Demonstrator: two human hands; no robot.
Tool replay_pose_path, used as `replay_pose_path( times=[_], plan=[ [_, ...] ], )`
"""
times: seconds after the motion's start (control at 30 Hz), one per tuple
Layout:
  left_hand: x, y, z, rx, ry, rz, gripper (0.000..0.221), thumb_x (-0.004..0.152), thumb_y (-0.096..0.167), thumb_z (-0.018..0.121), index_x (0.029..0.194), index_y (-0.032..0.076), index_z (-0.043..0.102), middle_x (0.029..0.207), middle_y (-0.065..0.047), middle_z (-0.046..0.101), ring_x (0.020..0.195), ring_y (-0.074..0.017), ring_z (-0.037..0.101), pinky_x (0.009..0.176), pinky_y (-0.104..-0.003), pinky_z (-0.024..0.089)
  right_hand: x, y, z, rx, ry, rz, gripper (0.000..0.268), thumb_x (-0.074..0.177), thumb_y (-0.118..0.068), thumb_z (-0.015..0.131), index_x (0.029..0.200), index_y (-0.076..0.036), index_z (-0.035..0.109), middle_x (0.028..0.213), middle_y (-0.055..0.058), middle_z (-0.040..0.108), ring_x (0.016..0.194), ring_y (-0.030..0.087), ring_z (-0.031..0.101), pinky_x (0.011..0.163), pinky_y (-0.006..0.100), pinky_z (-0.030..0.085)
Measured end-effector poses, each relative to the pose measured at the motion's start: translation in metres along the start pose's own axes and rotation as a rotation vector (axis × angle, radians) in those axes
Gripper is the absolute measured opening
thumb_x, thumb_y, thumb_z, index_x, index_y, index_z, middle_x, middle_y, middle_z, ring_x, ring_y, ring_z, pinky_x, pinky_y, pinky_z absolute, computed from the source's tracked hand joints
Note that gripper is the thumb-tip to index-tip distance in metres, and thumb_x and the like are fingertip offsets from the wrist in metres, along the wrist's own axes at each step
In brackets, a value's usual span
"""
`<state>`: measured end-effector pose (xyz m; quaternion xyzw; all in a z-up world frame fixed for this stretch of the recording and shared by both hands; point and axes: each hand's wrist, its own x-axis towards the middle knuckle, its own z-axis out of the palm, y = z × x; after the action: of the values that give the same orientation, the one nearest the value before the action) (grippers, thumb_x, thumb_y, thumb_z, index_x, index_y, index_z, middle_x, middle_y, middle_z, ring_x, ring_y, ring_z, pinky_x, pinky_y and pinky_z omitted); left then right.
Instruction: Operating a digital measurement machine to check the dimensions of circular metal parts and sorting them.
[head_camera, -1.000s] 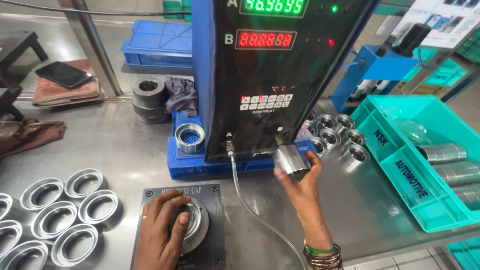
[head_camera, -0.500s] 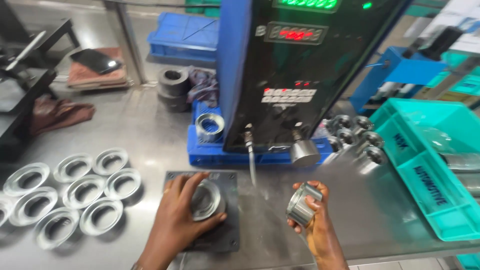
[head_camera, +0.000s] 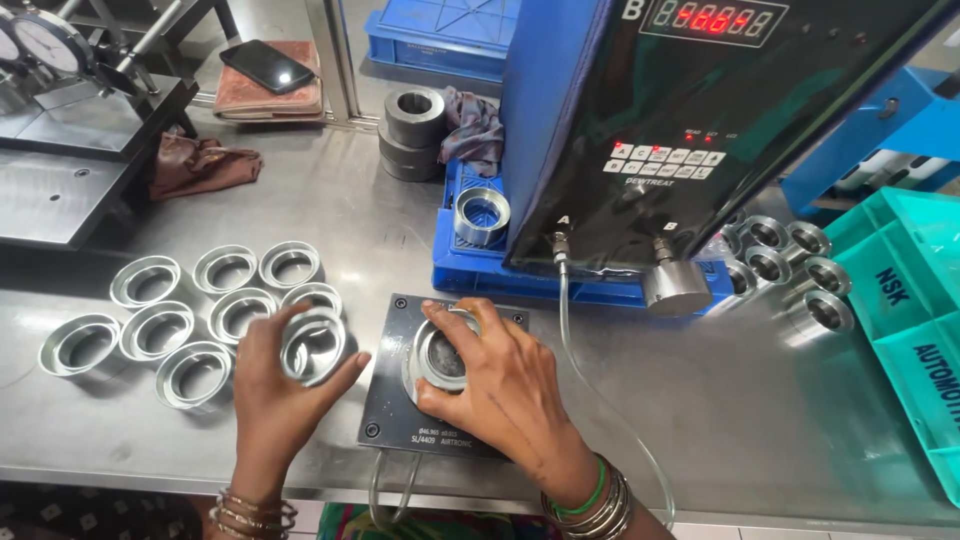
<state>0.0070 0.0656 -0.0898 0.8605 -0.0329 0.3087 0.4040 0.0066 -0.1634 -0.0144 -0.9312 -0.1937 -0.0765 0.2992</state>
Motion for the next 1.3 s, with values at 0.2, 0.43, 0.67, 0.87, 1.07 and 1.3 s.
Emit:
replay_pose_path(
  times=[0.2,0.43,0.67,0.87,1.07,1.3],
  plan=[
    [-0.030,-0.033,0.004,0.233,-0.193,-0.094,0.069,0.061,0.040,0.090,0.120,0.014,0.065,0.108,-0.008,0.064,0.108,-0.0281,0.059,0.098,-0.046,0.044,-0.014,0.028,-0.005,-0.101,0.023,-0.068,0.079,0.073,-0.050,0.084,0.141,-0.021,0.059,0.131,0.016,0.060,0.098,0.033,0.070,0.074,0.045,0.059],
    [-0.038,-0.066,0.038,0.450,-0.307,0.066,0.080,0.053,0.052,0.084,0.126,0.027,0.063,0.132,-0.006,0.059,0.131,-0.0289,0.048,0.114,-0.057,0.024,-0.078,0.257,-0.095,-0.203,0.132,0.609,0.052,0.083,-0.055,0.070,0.113,-0.012,0.072,0.104,0.010,0.074,0.087,0.025,0.076,0.077,0.041,0.059],
    [-0.018,-0.081,0.052,0.859,-0.404,-0.139,0.081,0.070,0.078,0.062,0.143,0.043,0.053,0.155,-0.001,0.046,0.152,-0.0205,0.033,0.120,-0.061,0.016,-0.122,0.429,-0.107,-0.613,0.404,0.758,0.078,0.091,-0.048,0.063,0.154,-0.009,0.038,0.161,0.016,0.038,0.120,0.047,0.059,0.090,0.058,0.053],
    [-0.003,-0.125,0.039,0.844,-0.330,-0.095,0.084,0.068,0.083,0.058,0.140,0.042,0.055,0.153,0.000,0.046,0.148,-0.0237,0.031,0.118,-0.064,0.010,-0.158,0.371,-0.102,-0.678,0.022,0.810,0.068,0.083,-0.063,0.068,0.136,-0.024,0.052,0.159,0.014,0.036,0.122,0.038,0.064,0.094,0.052,0.058],
    [0.001,-0.046,0.048,0.364,-0.009,-0.002,0.044,0.090,0.040,0.069,0.130,0.021,0.066,0.146,-0.011,0.054,0.141,-0.0291,0.047,0.117,-0.055,0.032,-0.166,0.239,-0.081,-0.592,0.072,1.050,0.095,0.071,-0.066,0.071,0.152,-0.024,0.043,0.157,0.008,0.042,0.100,0.038,0.073,0.083,0.046,0.061],
    [0.001,0.077,0.065,-0.334,-0.122,0.027,0.032,0.094,0.030,0.067,0.116,0.006,0.069,0.133,-0.014,0.057,0.128,-0.0336,0.053,0.104,-0.043,0.042,-0.138,0.253,-0.015,-0.424,0.520,0.492,0.060,0.080,-0.043,0.079,0.132,-0.026,0.053,0.122,0.007,0.068,0.101,0.033,0.074,0.079,0.044,0.060]
  ],
)
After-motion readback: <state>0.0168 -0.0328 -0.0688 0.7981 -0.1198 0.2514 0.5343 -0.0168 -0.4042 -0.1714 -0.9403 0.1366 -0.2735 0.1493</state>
